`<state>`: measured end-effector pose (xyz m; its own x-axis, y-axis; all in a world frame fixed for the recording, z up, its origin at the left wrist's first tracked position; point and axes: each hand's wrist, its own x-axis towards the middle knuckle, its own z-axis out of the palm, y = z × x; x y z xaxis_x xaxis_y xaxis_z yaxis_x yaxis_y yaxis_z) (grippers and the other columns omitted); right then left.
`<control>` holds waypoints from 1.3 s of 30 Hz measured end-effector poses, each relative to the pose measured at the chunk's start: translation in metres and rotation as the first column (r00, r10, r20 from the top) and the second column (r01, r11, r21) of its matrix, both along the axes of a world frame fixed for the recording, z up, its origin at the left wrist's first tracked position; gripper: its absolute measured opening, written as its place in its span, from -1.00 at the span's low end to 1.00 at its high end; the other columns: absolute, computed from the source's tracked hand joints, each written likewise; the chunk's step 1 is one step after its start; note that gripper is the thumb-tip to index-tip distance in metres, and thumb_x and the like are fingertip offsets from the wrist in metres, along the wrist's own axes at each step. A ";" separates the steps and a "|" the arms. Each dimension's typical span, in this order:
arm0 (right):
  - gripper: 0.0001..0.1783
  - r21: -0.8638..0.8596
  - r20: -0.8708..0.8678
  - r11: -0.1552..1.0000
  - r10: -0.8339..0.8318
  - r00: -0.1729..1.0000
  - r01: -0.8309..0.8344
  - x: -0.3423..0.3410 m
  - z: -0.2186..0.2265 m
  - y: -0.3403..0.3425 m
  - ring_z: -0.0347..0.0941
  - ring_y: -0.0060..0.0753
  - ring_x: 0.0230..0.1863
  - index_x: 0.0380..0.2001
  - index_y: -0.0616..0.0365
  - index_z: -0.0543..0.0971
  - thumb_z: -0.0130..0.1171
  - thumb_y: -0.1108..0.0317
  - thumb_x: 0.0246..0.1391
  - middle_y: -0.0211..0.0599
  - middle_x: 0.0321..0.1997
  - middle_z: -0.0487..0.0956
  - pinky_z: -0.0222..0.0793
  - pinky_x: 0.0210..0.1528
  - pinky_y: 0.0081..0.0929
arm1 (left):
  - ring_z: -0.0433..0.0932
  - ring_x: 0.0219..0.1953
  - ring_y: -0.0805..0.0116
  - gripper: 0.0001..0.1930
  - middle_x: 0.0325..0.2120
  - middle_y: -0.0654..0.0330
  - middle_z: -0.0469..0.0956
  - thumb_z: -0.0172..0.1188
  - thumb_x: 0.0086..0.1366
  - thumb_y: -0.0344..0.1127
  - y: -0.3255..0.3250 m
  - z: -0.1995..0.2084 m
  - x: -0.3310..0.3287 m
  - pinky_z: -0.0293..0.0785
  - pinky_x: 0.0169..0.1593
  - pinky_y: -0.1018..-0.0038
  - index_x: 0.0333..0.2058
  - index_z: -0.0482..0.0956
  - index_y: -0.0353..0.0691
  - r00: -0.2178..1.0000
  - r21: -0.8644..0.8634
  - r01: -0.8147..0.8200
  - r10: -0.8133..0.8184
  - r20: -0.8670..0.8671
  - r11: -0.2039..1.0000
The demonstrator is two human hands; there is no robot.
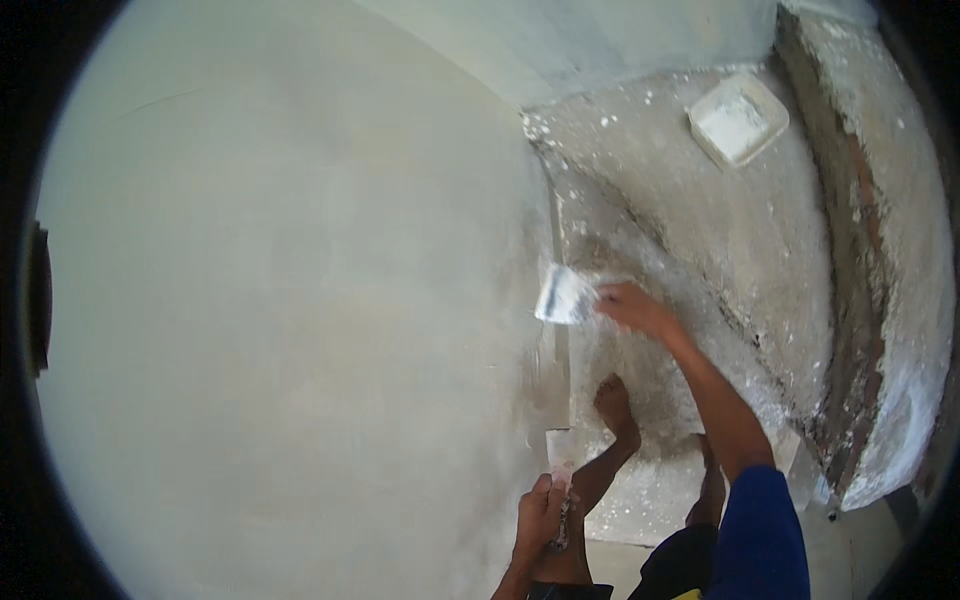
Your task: The person applies white plaster to a corner wall and staircase edge using a putty knife and their hand, smoothing it over the surface.
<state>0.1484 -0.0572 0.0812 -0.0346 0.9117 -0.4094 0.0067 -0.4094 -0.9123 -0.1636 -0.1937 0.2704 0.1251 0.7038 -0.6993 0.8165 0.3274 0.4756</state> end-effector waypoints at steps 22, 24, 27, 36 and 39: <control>-0.69 0.432 0.284 0.901 -0.097 0.954 -0.036 0.063 0.407 -0.215 0.45 -0.40 -0.24 -0.11 0.33 0.58 0.18 0.31 0.18 -0.20 -0.25 0.56 0.36 -0.18 -0.45 | 0.40 -0.63 0.56 -0.74 -0.57 0.25 0.52 -0.07 0.49 -0.21 -0.067 0.252 0.089 0.29 -0.56 0.63 -0.18 0.46 -0.29 0.623 -0.061 -0.371 0.297 0.724 0.926; -0.70 0.489 0.368 0.868 -0.122 0.922 -0.081 0.072 0.426 -0.227 0.45 -0.38 -0.24 -0.11 0.32 0.59 0.18 0.34 0.18 -0.20 -0.26 0.56 0.36 -0.18 -0.44 | 0.41 -0.62 0.56 -0.74 -0.57 0.24 0.52 -0.07 0.48 -0.22 -0.075 0.278 0.091 0.30 -0.56 0.62 -0.19 0.46 -0.31 0.604 -0.049 -0.350 0.265 0.752 0.936; -0.70 0.607 0.386 0.785 -0.157 0.909 -0.122 0.065 0.484 -0.230 0.44 -0.34 -0.28 -0.06 0.27 0.60 0.15 0.39 0.18 -0.20 -0.30 0.55 0.34 -0.19 -0.44 | 0.43 -0.62 0.55 -0.75 -0.57 0.23 0.55 -0.04 0.47 -0.22 -0.086 0.313 0.091 0.31 -0.54 0.63 -0.17 0.48 -0.30 0.577 -0.008 -0.322 0.203 0.791 0.947; -0.58 0.694 0.561 0.622 -0.153 0.813 -0.362 0.050 0.524 -0.249 0.41 -0.24 -0.37 -0.02 0.08 0.62 0.17 0.57 0.01 -0.23 -0.37 0.50 0.32 -0.28 -0.39 | 0.41 -0.62 0.59 -0.73 -0.57 0.25 0.54 -0.06 0.48 -0.22 -0.112 0.354 0.083 0.27 -0.56 0.65 -0.15 0.49 -0.31 0.587 0.010 -0.297 0.174 0.791 0.955; -0.47 0.747 0.634 0.462 -0.280 0.720 -0.478 0.041 0.529 -0.248 0.42 -0.19 -0.35 0.03 0.03 0.58 0.19 0.62 -0.09 -0.26 -0.34 0.50 0.30 -0.30 -0.30 | 0.38 -0.63 0.59 -0.73 -0.58 0.26 0.51 -0.07 0.48 -0.21 -0.116 0.362 0.080 0.24 -0.57 0.64 -0.16 0.49 -0.31 0.567 0.015 -0.282 0.154 0.809 0.959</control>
